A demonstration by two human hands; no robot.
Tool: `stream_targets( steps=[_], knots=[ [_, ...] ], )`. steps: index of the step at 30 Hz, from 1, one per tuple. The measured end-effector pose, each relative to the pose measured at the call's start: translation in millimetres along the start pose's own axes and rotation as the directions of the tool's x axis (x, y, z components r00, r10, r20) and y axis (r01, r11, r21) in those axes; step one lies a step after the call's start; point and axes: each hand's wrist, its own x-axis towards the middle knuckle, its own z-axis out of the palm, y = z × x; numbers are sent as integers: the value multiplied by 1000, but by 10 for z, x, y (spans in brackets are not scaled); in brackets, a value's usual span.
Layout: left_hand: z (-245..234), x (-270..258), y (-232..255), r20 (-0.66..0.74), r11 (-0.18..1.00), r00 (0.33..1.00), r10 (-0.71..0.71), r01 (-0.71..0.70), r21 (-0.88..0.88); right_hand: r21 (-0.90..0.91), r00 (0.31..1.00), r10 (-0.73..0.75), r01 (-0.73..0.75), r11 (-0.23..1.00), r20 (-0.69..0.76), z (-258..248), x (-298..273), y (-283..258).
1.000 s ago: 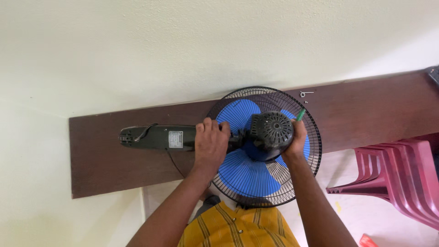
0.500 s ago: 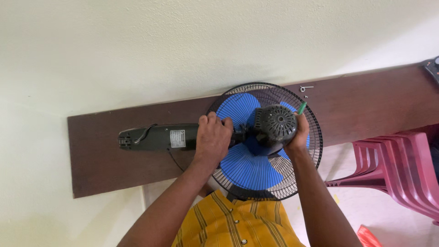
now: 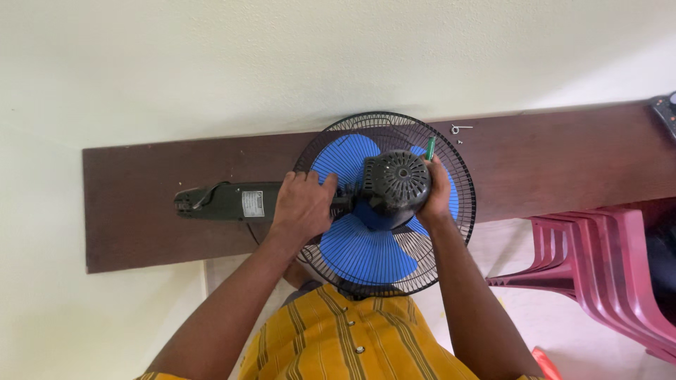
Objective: The person uses a screwdriver to remove and reinsert screws on the back casing of an electric fan placed on a wooden table. They repeatedly loosen and tighten the screws while holding the fan steady.
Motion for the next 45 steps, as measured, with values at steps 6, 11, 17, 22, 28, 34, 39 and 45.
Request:
stream_targets(
  steps=[6,11,17,22,28,34,39,45],
  knots=[
    [-90,26,68,147,999,989,-25,20,40,-43,1000,22,-22,999,8,21,17,-38],
    [-116,15,172,111,996,991,-71,65,54,8,994,48,-49,999,100,-10,75,-85],
    [-118,-29,276,160,988,977,-144,132,83,-40,989,56,-51,998,137,-15,100,-126],
    [-71,-68,304,224,983,958,-182,170,69,-101,980,90,-73,992,177,-38,194,-136],
    [30,-325,495,260,946,919,-295,319,-54,-511,910,126,104,853,395,-46,478,-182],
    [57,-329,589,321,930,886,-334,365,-39,-309,848,345,-229,923,403,164,472,-331],
    [33,-343,690,398,924,849,-347,382,-8,-330,677,507,-385,862,534,421,507,-510],
    [31,-378,802,384,906,844,-374,421,-42,-375,645,515,-355,856,565,568,540,-549]
  ],
)
